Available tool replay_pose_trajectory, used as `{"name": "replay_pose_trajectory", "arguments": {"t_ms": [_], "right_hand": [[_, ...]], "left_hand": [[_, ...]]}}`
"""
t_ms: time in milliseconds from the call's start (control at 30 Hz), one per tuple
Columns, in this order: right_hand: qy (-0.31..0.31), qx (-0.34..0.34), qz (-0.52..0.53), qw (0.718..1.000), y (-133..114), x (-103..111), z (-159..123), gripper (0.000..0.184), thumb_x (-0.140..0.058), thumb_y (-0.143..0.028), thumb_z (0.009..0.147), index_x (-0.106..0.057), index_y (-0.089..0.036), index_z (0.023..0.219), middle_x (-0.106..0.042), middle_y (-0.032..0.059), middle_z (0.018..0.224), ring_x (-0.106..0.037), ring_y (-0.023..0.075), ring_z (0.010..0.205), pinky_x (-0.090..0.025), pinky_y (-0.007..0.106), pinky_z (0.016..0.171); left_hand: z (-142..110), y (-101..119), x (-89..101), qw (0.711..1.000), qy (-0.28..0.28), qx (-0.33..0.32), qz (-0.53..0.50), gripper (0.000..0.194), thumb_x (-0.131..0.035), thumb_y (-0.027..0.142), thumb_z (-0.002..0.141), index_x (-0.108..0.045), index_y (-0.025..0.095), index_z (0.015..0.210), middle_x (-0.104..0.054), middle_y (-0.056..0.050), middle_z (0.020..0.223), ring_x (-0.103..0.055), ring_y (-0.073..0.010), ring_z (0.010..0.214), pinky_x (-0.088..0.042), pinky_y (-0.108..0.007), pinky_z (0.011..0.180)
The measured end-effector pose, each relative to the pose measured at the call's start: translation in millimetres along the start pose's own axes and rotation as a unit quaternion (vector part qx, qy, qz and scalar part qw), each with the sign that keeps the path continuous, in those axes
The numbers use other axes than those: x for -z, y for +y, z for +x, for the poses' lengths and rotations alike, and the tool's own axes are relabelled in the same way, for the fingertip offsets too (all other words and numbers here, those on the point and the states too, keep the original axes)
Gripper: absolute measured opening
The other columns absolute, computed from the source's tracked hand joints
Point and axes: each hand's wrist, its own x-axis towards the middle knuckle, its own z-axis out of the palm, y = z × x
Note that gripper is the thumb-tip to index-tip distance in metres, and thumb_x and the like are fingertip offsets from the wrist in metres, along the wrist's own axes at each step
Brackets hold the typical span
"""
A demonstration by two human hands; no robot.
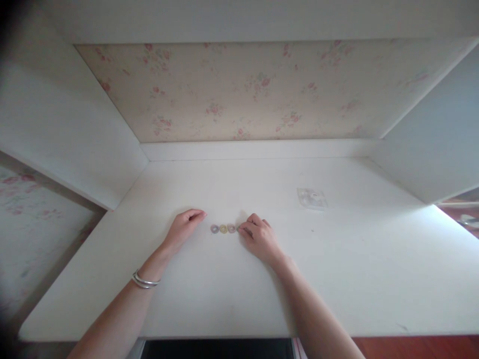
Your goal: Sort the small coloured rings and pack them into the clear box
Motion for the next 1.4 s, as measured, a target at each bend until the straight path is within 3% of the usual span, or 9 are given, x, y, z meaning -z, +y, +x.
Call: {"name": "replay_pose_trajectory", "arguments": {"t_ms": [200,400,567,700,900,1033,1233,1333,1400], "right_hand": [[0.021,-0.030,0.041,0.998,-3,1,-2,0.025,-0.045,-0.035,0.090,-0.068,-0.023,0.090,-0.056,0.0039,0.089,-0.055,0.0131,0.073,-0.044,0.026,0.068],[0.121,-0.096,0.073,0.985,9,11,0,0.027,-0.046,-0.038,0.088,-0.067,-0.021,0.086,-0.056,0.0038,0.085,-0.052,0.0124,0.066,-0.043,0.025,0.062],[0.186,-0.179,-0.046,0.965,52,48,2,0.029,-0.047,-0.041,0.084,-0.066,-0.021,0.093,-0.058,0.0046,0.088,-0.052,0.0148,0.068,-0.042,0.029,0.067],[0.227,-0.260,-0.194,0.918,84,86,4,0.036,-0.043,-0.045,0.085,-0.064,-0.021,0.103,-0.057,0.0109,0.103,-0.054,0.0220,0.085,-0.042,0.036,0.075],[0.106,-0.354,-0.309,0.876,106,120,17,0.073,-0.044,-0.066,0.076,-0.046,-0.019,0.131,-0.048,0.0210,0.120,-0.049,0.0366,0.104,-0.040,0.048,0.079],[0.011,-0.389,-0.304,0.870,112,121,26,0.072,-0.037,-0.067,0.079,-0.044,-0.021,0.133,-0.050,0.0198,0.121,-0.047,0.0383,0.110,-0.042,0.048,0.082],[0.011,-0.412,-0.305,0.858,120,119,29,0.071,-0.043,-0.064,0.077,-0.044,-0.023,0.135,-0.048,0.0199,0.127,-0.047,0.0392,0.112,-0.043,0.048,0.083],[-0.004,-0.421,-0.265,0.868,119,119,31,0.070,-0.045,-0.063,0.076,-0.046,-0.023,0.134,-0.054,0.0190,0.121,-0.055,0.0366,0.104,-0.044,0.047,0.079],[0.019,-0.409,-0.250,0.877,110,117,35,0.069,-0.046,-0.064,0.075,-0.051,-0.021,0.129,-0.059,0.0182,0.117,-0.057,0.0355,0.102,-0.045,0.045,0.079]], "left_hand": [[-1,2,0.0,1.000,0.003,0.002,0.002,0.033,-0.054,0.045,0.078,-0.070,0.018,0.087,-0.070,-0.002,0.083,-0.060,-0.0171,0.078,-0.043,-0.026,0.071],[-2,4,0.9,1.000,0.002,0.000,0.012,0.033,-0.053,0.045,0.079,-0.070,0.018,0.087,-0.070,-0.001,0.080,-0.060,-0.0167,0.075,-0.043,-0.026,0.068],[-1,0,0.6,1.000,-0.004,-0.013,0.010,0.033,-0.053,0.046,0.079,-0.070,0.018,0.087,-0.070,-0.001,0.081,-0.061,-0.0172,0.076,-0.043,-0.027,0.069],[-1,-3,0.7,1.000,-0.006,-0.023,0.005,0.034,-0.052,0.046,0.079,-0.070,0.018,0.086,-0.070,-0.002,0.081,-0.061,-0.0174,0.076,-0.043,-0.027,0.069],[-1,-5,2.2,0.999,-0.014,-0.030,-0.011,0.034,-0.051,0.044,0.080,-0.070,0.017,0.087,-0.070,-0.003,0.082,-0.061,-0.0176,0.077,-0.044,-0.027,0.071],[1,-9,1.2,0.999,-0.013,-0.043,-0.008,0.032,-0.051,0.042,0.081,-0.070,0.017,0.087,-0.070,-0.003,0.081,-0.061,-0.0171,0.076,-0.044,-0.027,0.069],[2,-14,0.0,0.998,-0.005,-0.066,0.016,0.028,-0.052,0.039,0.082,-0.070,0.018,0.086,-0.068,-0.002,0.079,-0.060,-0.0160,0.073,-0.044,-0.026,0.066],[1,-12,0.9,0.995,0.012,-0.091,0.026,0.027,-0.050,0.037,0.084,-0.069,0.018,0.085,-0.067,-0.003,0.080,-0.059,-0.0151,0.072,-0.044,-0.026,0.067],[-3,-7,1.2,0.989,0.042,-0.133,0.045,0.026,-0.048,0.034,0.086,-0.068,0.017,0.086,-0.064,-0.003,0.080,-0.057,-0.0141,0.072,-0.044,-0.026,0.069]]}}
